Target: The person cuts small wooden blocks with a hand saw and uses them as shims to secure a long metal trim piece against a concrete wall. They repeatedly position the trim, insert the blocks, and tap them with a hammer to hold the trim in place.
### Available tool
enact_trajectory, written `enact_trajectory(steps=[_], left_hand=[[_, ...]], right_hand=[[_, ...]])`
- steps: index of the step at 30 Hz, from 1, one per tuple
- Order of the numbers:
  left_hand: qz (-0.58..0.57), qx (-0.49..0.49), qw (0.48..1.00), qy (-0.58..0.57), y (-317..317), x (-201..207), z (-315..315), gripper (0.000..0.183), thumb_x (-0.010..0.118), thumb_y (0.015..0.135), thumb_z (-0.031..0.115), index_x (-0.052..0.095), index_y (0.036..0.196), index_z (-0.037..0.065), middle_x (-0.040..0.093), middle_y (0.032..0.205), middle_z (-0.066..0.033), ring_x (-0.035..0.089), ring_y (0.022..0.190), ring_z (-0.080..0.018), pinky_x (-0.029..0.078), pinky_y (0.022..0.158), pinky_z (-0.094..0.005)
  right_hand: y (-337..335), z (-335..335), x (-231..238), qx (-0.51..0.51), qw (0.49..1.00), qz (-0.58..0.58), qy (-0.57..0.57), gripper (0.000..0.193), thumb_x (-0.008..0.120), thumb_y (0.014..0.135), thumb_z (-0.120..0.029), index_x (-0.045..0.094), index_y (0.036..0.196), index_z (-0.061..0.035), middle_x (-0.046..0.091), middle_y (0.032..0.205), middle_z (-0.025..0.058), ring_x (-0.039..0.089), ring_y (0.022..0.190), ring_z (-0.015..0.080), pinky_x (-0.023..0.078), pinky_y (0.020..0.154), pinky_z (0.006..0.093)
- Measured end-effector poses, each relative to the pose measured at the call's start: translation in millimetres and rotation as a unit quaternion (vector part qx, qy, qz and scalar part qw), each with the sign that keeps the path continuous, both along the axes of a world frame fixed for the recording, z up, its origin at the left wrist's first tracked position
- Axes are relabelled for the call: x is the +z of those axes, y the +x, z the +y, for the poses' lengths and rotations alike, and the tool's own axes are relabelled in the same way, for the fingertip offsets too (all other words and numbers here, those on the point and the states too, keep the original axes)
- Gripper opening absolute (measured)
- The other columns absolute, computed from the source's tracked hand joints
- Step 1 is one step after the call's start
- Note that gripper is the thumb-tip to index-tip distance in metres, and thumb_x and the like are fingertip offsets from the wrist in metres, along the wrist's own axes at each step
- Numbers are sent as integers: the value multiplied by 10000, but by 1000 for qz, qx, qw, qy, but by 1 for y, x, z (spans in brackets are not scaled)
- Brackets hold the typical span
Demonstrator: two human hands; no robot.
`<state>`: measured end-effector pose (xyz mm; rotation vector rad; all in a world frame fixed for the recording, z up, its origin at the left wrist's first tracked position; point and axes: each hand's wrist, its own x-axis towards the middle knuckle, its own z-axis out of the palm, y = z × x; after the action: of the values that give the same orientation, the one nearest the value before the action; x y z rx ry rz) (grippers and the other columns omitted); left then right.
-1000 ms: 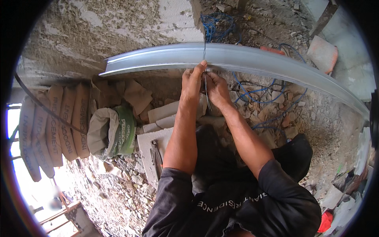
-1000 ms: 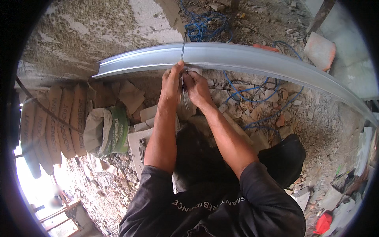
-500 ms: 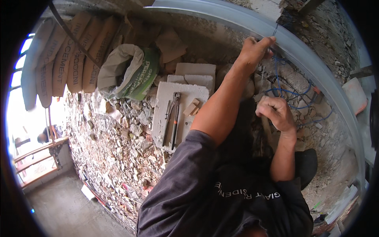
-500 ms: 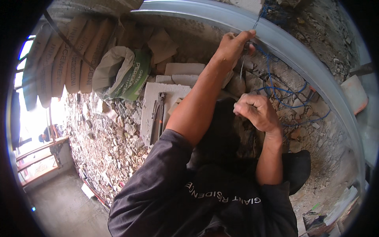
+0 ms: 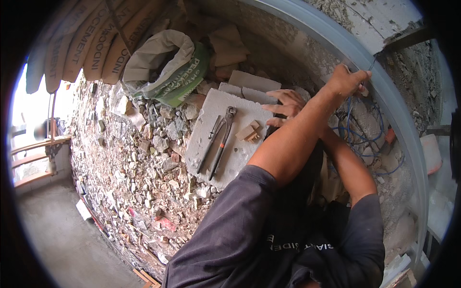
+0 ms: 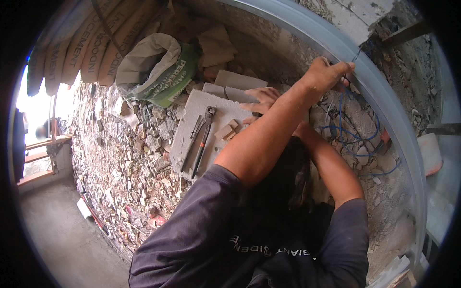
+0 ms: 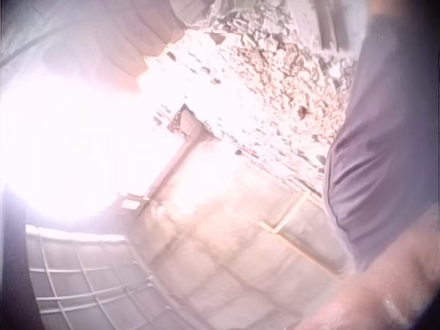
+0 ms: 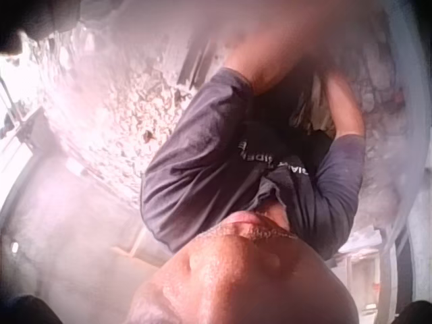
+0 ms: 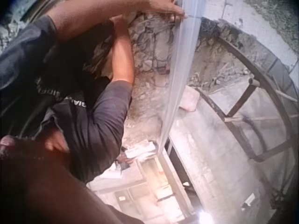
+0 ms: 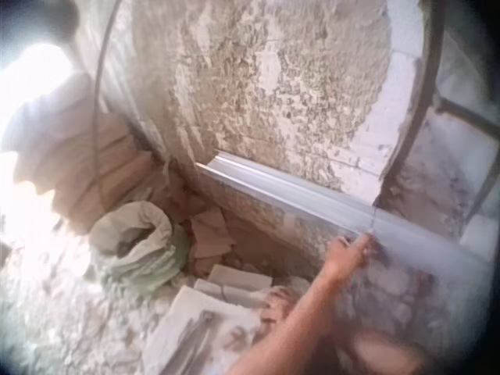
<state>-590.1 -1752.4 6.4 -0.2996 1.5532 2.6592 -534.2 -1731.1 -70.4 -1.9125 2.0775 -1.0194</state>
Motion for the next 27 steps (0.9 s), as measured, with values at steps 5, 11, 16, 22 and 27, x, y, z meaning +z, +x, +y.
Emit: enact_trajectory(steps=[5, 11, 16, 22, 27], left_hand=[[-17, -15, 1000, 12, 4, 3, -5, 384, 652, 794, 251, 585, 943, -96, 608, 863, -123, 591, 661, -163, 517, 539, -296], [-36, -16, 999, -9, -1, 0, -4, 380, 668, 787, 265, 585, 936, -75, 604, 860, -112, 588, 674, -166, 510, 549, -296], [-42, -13, 999, 0, 2, 4, -8, 365, 668, 791, 264, 584, 934, -61, 598, 861, -99, 588, 700, -163, 495, 577, -291], [-37, -29, 999, -7, 1, 4, -3, 334, 661, 801, 263, 580, 954, -23, 605, 892, -89, 576, 721, -145, 470, 583, -274], [-58, -12, 998, -21, 6, 0, -5, 316, 655, 799, 263, 573, 958, 2, 605, 869, -58, 579, 724, -131, 465, 603, -281]], right_hand=[[21, -41, 6, 75, 997, -1, -31, 420, 661, 749, -464, 672, 1025, -147, 455, 1297, 140, 397, 1218, 311, 288, 1014, 447], [39, -40, -26, 86, 993, -13, -83, 342, 649, 776, -408, 660, 949, -113, 468, 1271, 135, 375, 1243, 301, 242, 1039, 459], [27, -15, -28, -4, 987, -158, -34, 311, 670, 776, -308, 582, 918, -46, 514, 1131, 129, 431, 1166, 281, 332, 964, 400], [24, 131, 55, -236, 904, -282, 218, 291, 674, 785, -171, 577, 1023, -35, 623, 923, 117, 610, 878, 266, 479, 767, 361], [-16, 152, 175, -342, 936, -75, -19, 233, 639, 814, -98, 600, 1031, -21, 610, 949, 120, 603, 890, 242, 479, 798, 332]])
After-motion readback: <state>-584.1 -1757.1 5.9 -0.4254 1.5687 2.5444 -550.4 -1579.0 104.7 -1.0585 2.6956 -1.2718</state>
